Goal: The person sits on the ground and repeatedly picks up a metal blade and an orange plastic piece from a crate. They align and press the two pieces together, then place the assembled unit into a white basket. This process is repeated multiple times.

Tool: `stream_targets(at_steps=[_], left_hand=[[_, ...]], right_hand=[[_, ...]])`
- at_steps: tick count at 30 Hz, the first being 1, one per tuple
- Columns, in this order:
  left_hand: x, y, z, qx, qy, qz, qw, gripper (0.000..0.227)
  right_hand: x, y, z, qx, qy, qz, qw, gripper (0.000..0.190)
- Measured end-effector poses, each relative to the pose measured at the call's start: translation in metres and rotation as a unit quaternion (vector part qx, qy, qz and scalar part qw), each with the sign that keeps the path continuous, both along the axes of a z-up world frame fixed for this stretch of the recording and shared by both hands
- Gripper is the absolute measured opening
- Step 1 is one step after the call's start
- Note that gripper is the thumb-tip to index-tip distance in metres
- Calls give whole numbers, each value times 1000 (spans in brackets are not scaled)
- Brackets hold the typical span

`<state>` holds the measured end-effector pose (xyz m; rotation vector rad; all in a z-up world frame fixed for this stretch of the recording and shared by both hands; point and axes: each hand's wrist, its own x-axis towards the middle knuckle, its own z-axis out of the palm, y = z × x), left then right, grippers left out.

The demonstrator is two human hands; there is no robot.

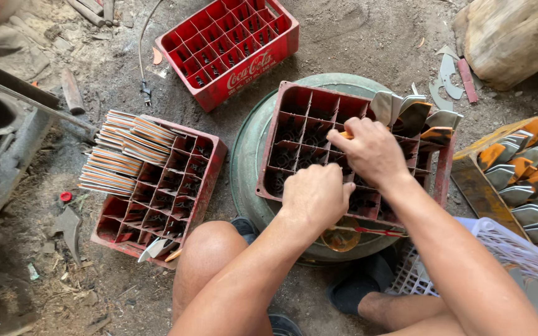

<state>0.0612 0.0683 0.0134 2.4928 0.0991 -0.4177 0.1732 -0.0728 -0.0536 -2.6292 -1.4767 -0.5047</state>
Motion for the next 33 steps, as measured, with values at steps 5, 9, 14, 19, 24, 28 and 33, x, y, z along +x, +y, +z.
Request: stream_targets(at_steps=[5, 9, 14, 19, 24, 28, 33], left_hand=[[-3, -1, 0, -16, -69, 28, 997, 36], [-2, 2, 8, -114, -300, 124, 939, 44], [-1, 11, 18, -195, -236, 148, 940, 29], [-4, 17, 19, -228, -288, 169, 914, 25], [-4, 21, 18, -213, -289, 170, 918, 25], [-3, 19, 19, -211, -281, 170, 921, 26], [-2, 16, 16, -205, -287, 159, 922, 26]], right_hand=[[5, 22, 44, 136, -10, -68, 988, 10], [0, 20, 88, 323, 313, -131, 883, 16], [19, 3, 102, 439, 553, -87, 702, 28], [47, -28, 58, 274, 298, -308, 861, 25], [54, -43, 9, 216, 242, -296, 899, 32], [54, -36, -4, 178, 171, -294, 923, 36], [44, -24, -9, 161, 148, -323, 921, 28]])
